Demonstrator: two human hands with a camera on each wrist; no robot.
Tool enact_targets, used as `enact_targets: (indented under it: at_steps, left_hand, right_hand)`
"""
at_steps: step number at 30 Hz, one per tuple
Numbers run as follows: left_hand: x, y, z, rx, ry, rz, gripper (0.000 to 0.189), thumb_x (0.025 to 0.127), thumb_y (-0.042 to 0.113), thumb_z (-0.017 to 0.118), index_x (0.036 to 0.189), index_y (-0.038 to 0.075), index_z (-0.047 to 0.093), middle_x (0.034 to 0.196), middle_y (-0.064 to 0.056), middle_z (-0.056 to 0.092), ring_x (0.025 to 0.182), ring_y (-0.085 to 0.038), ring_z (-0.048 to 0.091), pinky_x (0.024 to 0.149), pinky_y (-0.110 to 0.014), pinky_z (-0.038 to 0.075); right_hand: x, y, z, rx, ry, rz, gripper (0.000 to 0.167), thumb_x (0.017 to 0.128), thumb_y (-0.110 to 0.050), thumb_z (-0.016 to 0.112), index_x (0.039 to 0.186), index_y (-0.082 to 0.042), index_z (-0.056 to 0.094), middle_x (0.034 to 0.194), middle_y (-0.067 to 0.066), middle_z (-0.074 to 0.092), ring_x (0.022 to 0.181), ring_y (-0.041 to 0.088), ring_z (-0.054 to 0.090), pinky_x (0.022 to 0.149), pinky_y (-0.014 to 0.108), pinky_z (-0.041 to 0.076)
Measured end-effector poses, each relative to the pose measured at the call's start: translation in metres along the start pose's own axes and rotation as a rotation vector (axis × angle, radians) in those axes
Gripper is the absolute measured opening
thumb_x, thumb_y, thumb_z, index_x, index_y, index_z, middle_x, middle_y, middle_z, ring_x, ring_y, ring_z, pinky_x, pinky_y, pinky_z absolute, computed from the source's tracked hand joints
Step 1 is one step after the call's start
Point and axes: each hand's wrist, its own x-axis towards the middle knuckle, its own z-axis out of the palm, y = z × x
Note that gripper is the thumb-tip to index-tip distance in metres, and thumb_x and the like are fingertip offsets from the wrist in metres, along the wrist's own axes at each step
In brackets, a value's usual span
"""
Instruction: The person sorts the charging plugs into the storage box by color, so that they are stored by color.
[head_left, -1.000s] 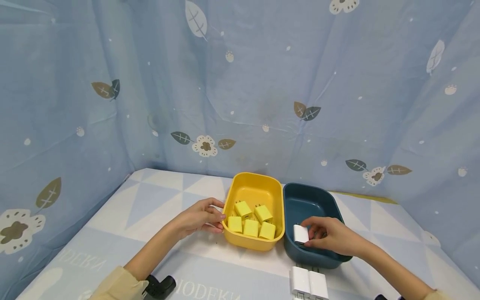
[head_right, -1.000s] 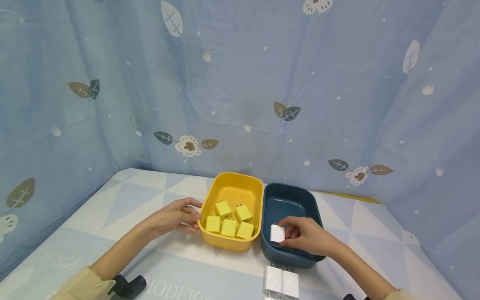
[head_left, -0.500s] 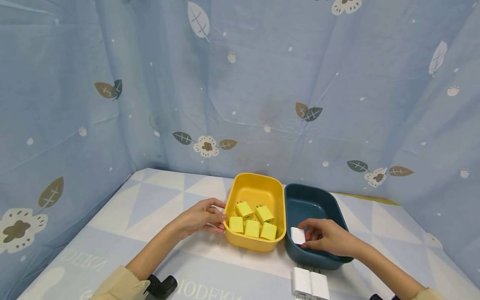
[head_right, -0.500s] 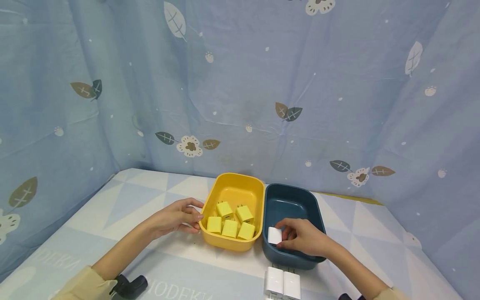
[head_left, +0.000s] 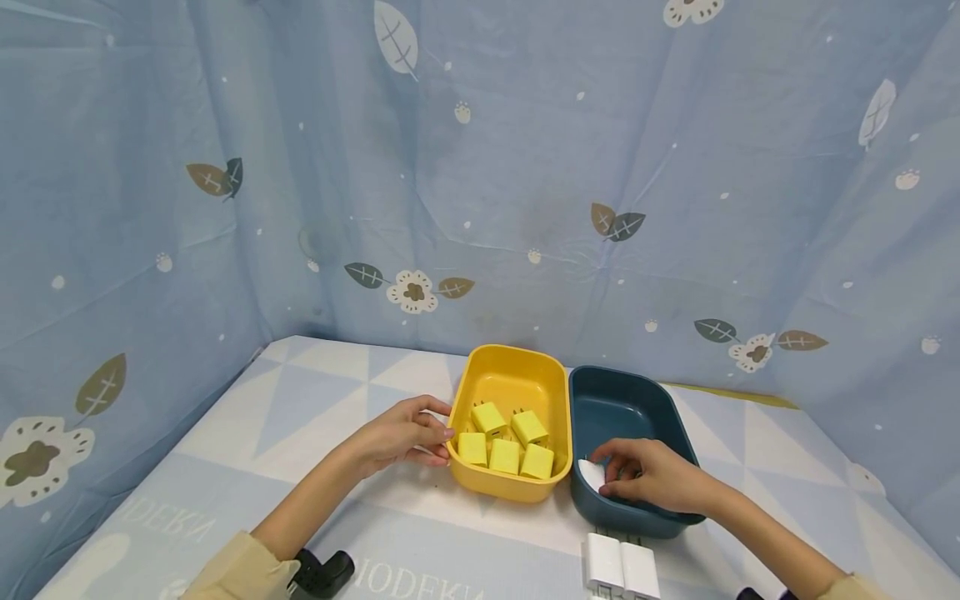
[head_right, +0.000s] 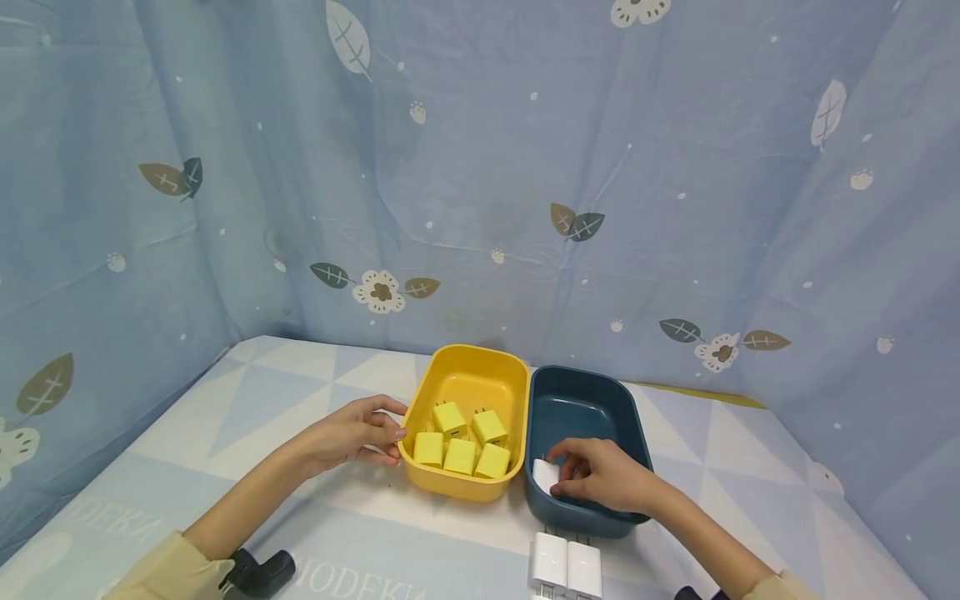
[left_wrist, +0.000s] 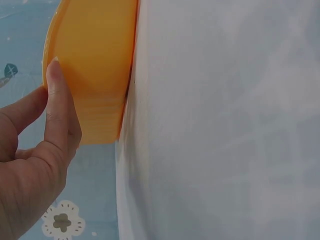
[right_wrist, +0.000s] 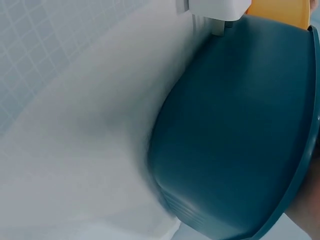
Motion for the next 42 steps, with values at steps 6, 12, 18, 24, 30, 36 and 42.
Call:
enact_targets:
  at_steps: [6,12,18,24,30,36,42]
  left_hand:
    - [0.000,0.000,0.000,0.002,0.001,-0.002,0.044,0.095,0.004,0.065,0.133,-0.006,0.044,0.098,-0.017,0.062,0.077,-0.022,0.068,0.074,-0.034,0.061]
    - [0.000,0.001,-0.001,0.009,0.005,-0.007,0.044,0.096,0.005,0.065,0.133,-0.005,0.044,0.099,-0.017,0.063,0.078,-0.022,0.068,0.074,-0.035,0.061]
    - [0.000,0.001,-0.001,0.017,0.013,-0.008,0.043,0.096,0.005,0.065,0.132,-0.005,0.044,0.099,-0.017,0.063,0.078,-0.022,0.068,0.075,-0.035,0.061]
    - [-0.001,0.003,0.000,0.015,0.007,-0.011,0.044,0.096,0.005,0.064,0.133,-0.005,0.044,0.098,-0.017,0.062,0.077,-0.021,0.068,0.075,-0.034,0.061]
    - [-0.002,0.003,0.001,0.014,-0.006,0.001,0.045,0.096,0.005,0.064,0.134,-0.007,0.042,0.099,-0.016,0.062,0.077,-0.021,0.068,0.075,-0.034,0.061]
    - [-0.001,0.001,0.000,0.009,0.000,-0.003,0.045,0.096,0.005,0.065,0.133,-0.006,0.043,0.098,-0.016,0.062,0.078,-0.022,0.068,0.075,-0.034,0.061]
    - [0.000,0.000,-0.001,0.007,-0.013,0.007,0.045,0.096,0.006,0.064,0.134,-0.007,0.042,0.098,-0.017,0.062,0.079,-0.022,0.068,0.075,-0.035,0.061]
  right_hand:
    - [-0.003,-0.001,-0.003,0.008,0.021,0.009,0.036,0.092,-0.019,0.072,0.123,-0.004,0.062,0.090,-0.003,0.065,0.067,0.011,0.061,0.060,0.026,0.057]
    - [-0.011,-0.005,-0.008,0.008,0.040,0.006,0.043,0.092,-0.025,0.072,0.125,0.000,0.061,0.089,-0.002,0.064,0.064,0.012,0.061,0.056,0.029,0.057]
    - [-0.020,-0.011,-0.014,0.023,0.054,-0.003,0.043,0.093,-0.024,0.072,0.124,0.001,0.060,0.082,-0.002,0.062,0.057,0.014,0.057,0.051,0.025,0.052]
    - [-0.036,-0.013,-0.017,0.075,0.069,0.027,0.043,0.093,-0.024,0.072,0.125,0.002,0.060,0.083,0.001,0.062,0.058,0.019,0.058,0.053,0.027,0.053]
    - [-0.052,-0.016,-0.015,0.084,0.123,0.012,0.040,0.092,-0.023,0.073,0.123,0.000,0.061,0.086,0.001,0.061,0.063,0.014,0.059,0.054,0.028,0.055]
    - [-0.066,-0.024,-0.015,0.112,0.144,-0.027,0.035,0.093,-0.019,0.071,0.124,-0.003,0.062,0.088,0.000,0.062,0.067,0.014,0.060,0.054,0.027,0.054]
    - [-0.076,-0.033,-0.016,0.106,0.165,-0.053,0.031,0.093,-0.016,0.071,0.123,-0.012,0.063,0.087,-0.001,0.063,0.066,0.015,0.061,0.055,0.028,0.054]
